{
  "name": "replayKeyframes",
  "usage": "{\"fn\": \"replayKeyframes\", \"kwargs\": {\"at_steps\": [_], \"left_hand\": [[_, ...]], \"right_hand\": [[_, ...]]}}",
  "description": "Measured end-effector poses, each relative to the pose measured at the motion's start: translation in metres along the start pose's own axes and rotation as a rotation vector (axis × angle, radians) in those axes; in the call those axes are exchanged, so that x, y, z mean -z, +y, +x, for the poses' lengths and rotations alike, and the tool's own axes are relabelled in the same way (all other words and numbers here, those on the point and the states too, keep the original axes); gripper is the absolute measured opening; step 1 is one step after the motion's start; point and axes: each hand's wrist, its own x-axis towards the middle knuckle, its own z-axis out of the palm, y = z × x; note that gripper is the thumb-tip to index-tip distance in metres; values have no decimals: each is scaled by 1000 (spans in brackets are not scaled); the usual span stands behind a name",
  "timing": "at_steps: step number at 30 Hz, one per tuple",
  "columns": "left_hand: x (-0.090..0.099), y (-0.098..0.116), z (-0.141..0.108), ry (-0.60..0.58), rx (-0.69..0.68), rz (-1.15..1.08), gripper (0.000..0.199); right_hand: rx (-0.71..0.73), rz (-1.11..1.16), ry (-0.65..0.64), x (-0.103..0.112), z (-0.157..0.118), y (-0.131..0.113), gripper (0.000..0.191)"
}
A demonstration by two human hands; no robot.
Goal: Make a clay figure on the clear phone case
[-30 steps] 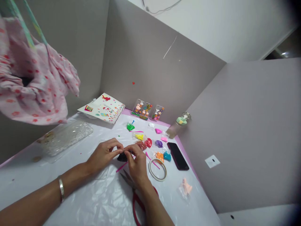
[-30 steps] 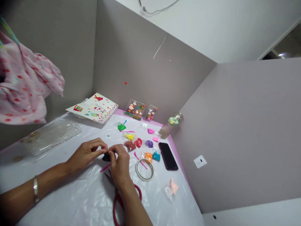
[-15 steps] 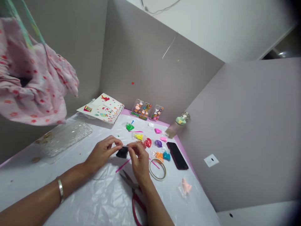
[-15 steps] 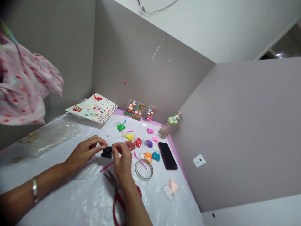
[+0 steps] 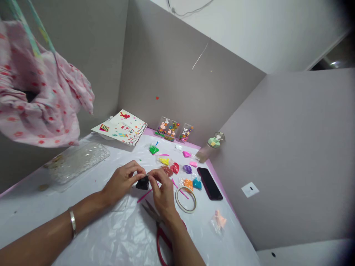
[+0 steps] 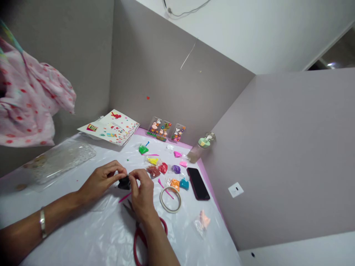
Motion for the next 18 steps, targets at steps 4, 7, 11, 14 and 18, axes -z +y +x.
{"fn": "replayKeyframes", "kwargs": {"at_steps": [4,7,11,14,18], "left_hand": [[5,-4,2,18,17,-19,22],[10,-4,4,32,46,-48,22],[9,1,7,41,112,-157,26],[11,8,9,79,227,-328,27],[28,24,6,206,407,-654,32]], "right_hand": [[-20,9,15,-1,0,4,15],[-37,12,38,-1,1,5,16],[-52,6,43,0,2,3,15],[-56,-26,72,3,4,4,18],[-65,-114,129,11,9,16,18]]}}
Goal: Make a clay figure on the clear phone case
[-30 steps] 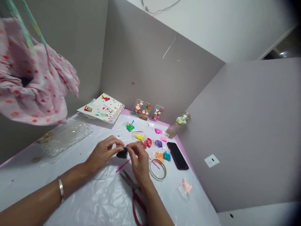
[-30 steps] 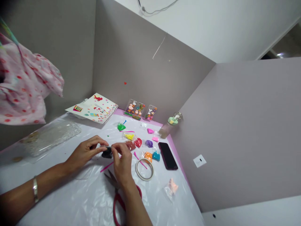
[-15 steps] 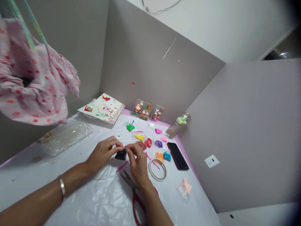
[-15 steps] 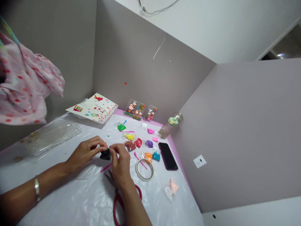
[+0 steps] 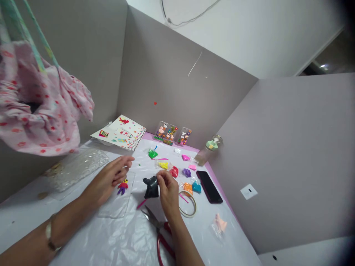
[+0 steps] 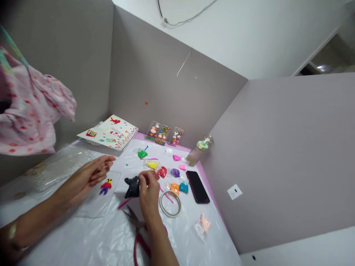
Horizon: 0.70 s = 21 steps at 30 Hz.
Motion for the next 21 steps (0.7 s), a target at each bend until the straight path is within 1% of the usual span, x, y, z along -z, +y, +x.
{"fn": "replayKeyframes", "kwargs": {"at_steps": [1,3,4,6,7,8,9,10,11,12,13,15,17,18,21], "left_hand": [[2,6,-5,33,33,-84,31],[4,14,-18,74,112,-227,37],[4,17,-27,92,149,-282,40],[0,18,-45,126,215,-396,37],[-3,17,-54,156,247,-446,38],[-5,15,-62,157,274,-489,42],[-7,13,-70,174,304,-581,44],[-7,10,-77,148,338,-637,47],[-6,8,-84,136,331,-644,49],[-5,5,-90,130,338,-640,50],[-2,2,-96,119,341,-626,51],[3,-4,-106,96,335,-574,52],[6,-11,-115,78,311,-506,51],[8,-14,-119,66,283,-455,49],[17,-22,-126,12,197,-295,50]], "right_hand": [[5,-26,12,2,2,3,17],[30,-78,45,6,4,4,16],[46,-99,62,8,4,0,17],[85,-124,71,12,-2,-15,18],[108,-130,51,13,-7,-27,20],[141,-132,13,13,-13,-40,21],[203,-149,-83,13,-21,-54,19],[263,-167,-165,11,-30,-68,16],[321,-192,-208,8,-39,-79,14],[370,-232,-209,4,-48,-89,16],[416,-285,-181,-2,-56,-96,20],[465,-366,-97,-15,-69,-102,27],[449,-351,-22,-26,-78,-102,26],[418,-302,3,-30,-81,-101,25],[261,-27,68,-38,-89,-102,19]]}}
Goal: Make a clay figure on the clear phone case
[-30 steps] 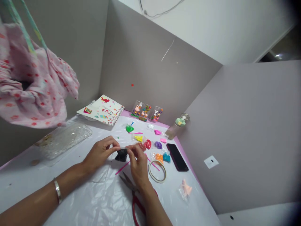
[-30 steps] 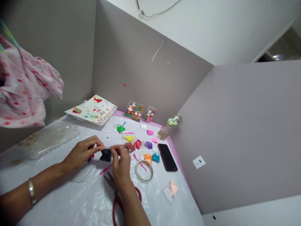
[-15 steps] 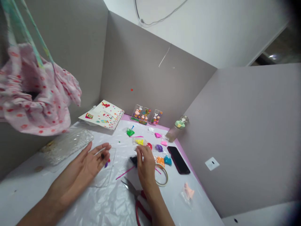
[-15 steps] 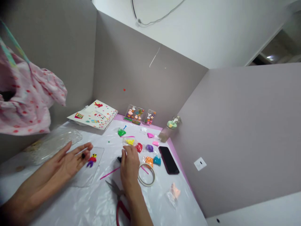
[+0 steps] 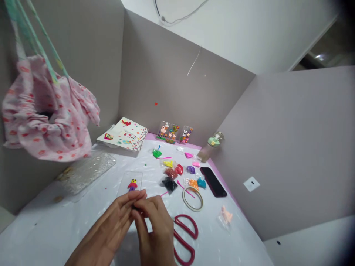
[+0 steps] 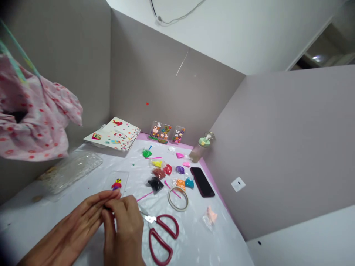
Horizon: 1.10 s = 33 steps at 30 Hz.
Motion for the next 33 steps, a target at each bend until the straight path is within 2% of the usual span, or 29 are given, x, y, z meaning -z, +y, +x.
{"fn": "replayKeyframes", "kwargs": {"at_steps": [3,4,6,8,10,14,19,25,29,33], "left_hand": [[21,3,-1,-53,-198,376,47],[30,6,-1,-27,-331,528,40],[45,13,1,-48,-576,797,31],[54,20,1,-112,-759,987,28],[58,27,0,-174,-850,1105,28],[55,37,-3,-221,-953,1214,33],[47,46,0,-326,-1098,1227,34],[36,50,4,-346,-1218,1243,31],[31,48,4,-322,-1223,1222,30],[28,42,2,-293,-1130,1213,30]], "right_hand": [[-247,368,43,-5,-6,-6,12],[-347,494,22,-6,-7,-8,9],[-524,699,-34,-9,-8,-12,9],[-601,790,-59,-12,-8,-16,12],[-581,775,-35,-14,-6,-19,11],[-597,723,-4,-15,-3,-24,12],[-627,728,-30,-14,0,-25,14],[-602,684,-53,-9,1,-25,11],[-593,642,-59,-7,-2,-22,11],[-627,600,-176,2,2,-22,7]]}}
